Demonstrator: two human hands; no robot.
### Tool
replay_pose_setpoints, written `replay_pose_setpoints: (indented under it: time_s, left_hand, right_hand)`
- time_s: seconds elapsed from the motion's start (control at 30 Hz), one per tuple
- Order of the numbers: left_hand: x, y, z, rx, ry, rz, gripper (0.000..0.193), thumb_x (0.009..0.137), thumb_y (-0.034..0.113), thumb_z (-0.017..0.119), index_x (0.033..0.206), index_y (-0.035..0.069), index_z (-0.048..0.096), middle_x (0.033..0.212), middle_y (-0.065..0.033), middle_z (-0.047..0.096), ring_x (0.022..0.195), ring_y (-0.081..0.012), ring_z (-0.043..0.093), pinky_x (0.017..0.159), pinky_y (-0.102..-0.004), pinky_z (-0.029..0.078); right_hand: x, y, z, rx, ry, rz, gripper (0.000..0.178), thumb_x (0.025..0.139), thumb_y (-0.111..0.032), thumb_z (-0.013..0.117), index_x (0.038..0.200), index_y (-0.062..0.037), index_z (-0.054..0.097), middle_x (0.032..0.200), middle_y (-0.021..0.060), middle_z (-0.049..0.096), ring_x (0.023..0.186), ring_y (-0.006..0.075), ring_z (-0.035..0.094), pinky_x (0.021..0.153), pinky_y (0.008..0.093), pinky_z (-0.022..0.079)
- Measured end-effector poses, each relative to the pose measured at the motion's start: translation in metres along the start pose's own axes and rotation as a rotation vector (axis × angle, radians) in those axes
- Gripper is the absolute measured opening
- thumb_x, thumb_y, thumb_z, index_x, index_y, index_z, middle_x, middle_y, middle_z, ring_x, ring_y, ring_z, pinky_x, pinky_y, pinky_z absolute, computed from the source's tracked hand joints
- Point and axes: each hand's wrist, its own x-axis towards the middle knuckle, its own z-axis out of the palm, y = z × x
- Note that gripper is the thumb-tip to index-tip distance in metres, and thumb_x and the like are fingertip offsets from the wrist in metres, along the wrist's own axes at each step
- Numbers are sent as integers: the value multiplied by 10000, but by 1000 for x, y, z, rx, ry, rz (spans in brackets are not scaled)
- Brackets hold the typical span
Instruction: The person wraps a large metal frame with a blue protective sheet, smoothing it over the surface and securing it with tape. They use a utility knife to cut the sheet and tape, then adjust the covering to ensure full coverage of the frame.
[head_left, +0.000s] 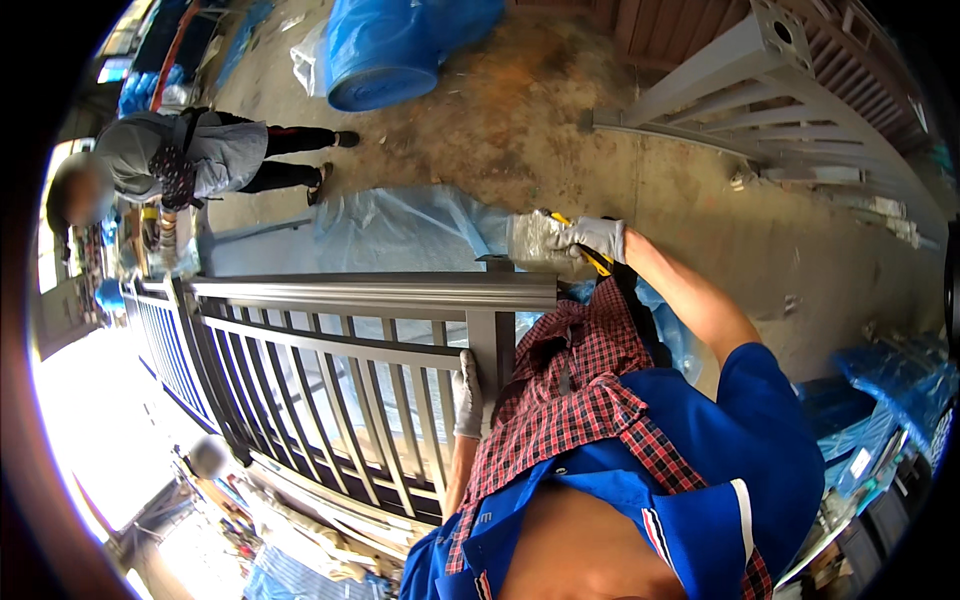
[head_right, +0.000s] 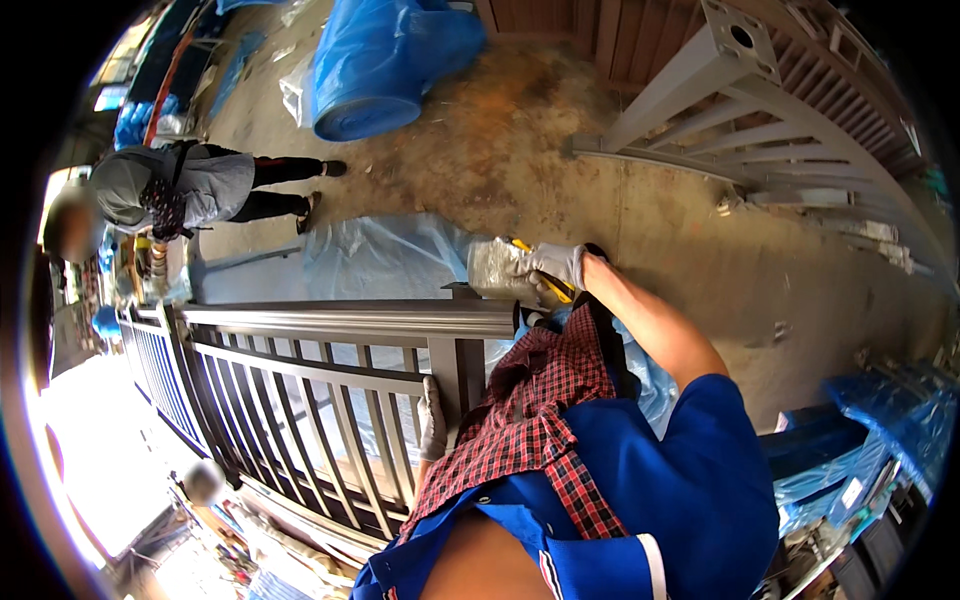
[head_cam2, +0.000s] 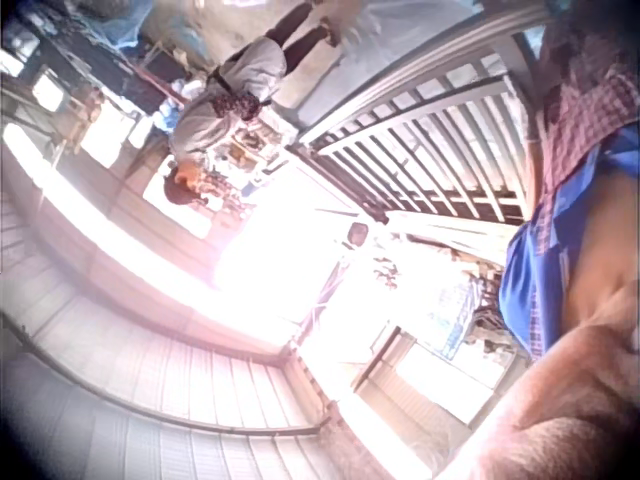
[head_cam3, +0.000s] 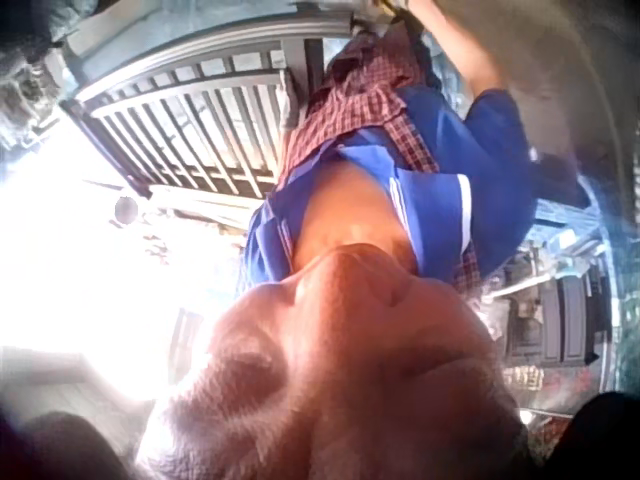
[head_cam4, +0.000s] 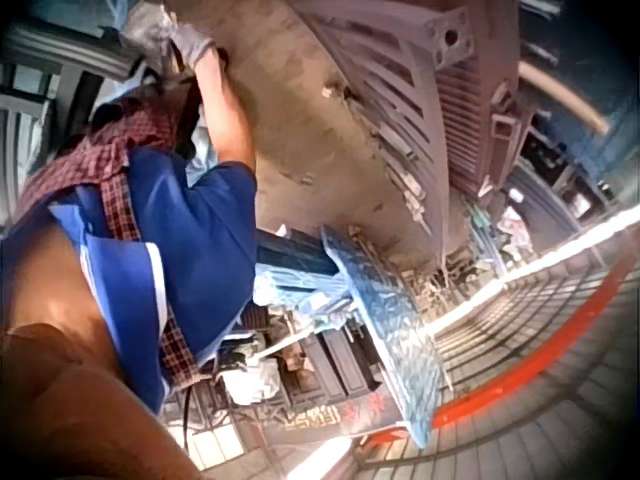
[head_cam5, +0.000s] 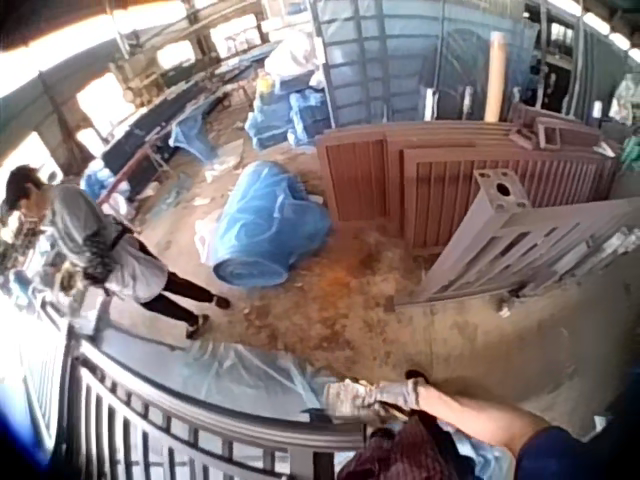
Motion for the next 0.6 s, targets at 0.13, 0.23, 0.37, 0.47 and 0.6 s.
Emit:
replay_pose_setpoints:
  time_s: [0.13,0.23,0.37,0.47,0.6]
  left_hand:
    - [-13,19,1,-68,-69,-79,653,974,554,431,1023,-62,641,807,-27,618,716,-94,520,628,-249,428]
    - [-11,7,-7,7,-87,-148,652,975,551,432,1032,-64,638,836,-38,622,752,-106,524,664,-259,431]
    - [-12,14,-9,20,-83,-122,650,976,549,432,1041,-66,635,862,-47,623,782,-116,525,695,-267,430]
    - [-12,17,-6,27,-77,-111,650,976,547,433,1047,-67,632,880,-54,624,805,-124,526,718,-273,430]
    - [-17,15,-3,27,-51,-86,649,977,545,433,1055,-69,628,906,-63,625,836,-135,527,748,-282,429]
  right_hand:
    - [28,20,-11,119,-187,167,156,892,-247,673,912,-93,689,545,-74,516,457,28,446,445,230,369]
    - [32,21,-12,-133,-178,197,167,877,-245,684,844,-82,681,529,-61,471,472,44,422,451,250,354]
    - [47,39,-20,-225,-298,224,106,879,-156,645,838,-60,663,571,-41,496,467,62,411,442,253,361]
    - [53,38,-27,61,-465,337,130,894,-121,607,987,-51,665,595,-51,511,470,47,422,444,235,369]
    - [44,21,-19,213,-212,191,155,896,-121,600,1038,-77,644,678,-71,567,485,-3,460,447,165,372]
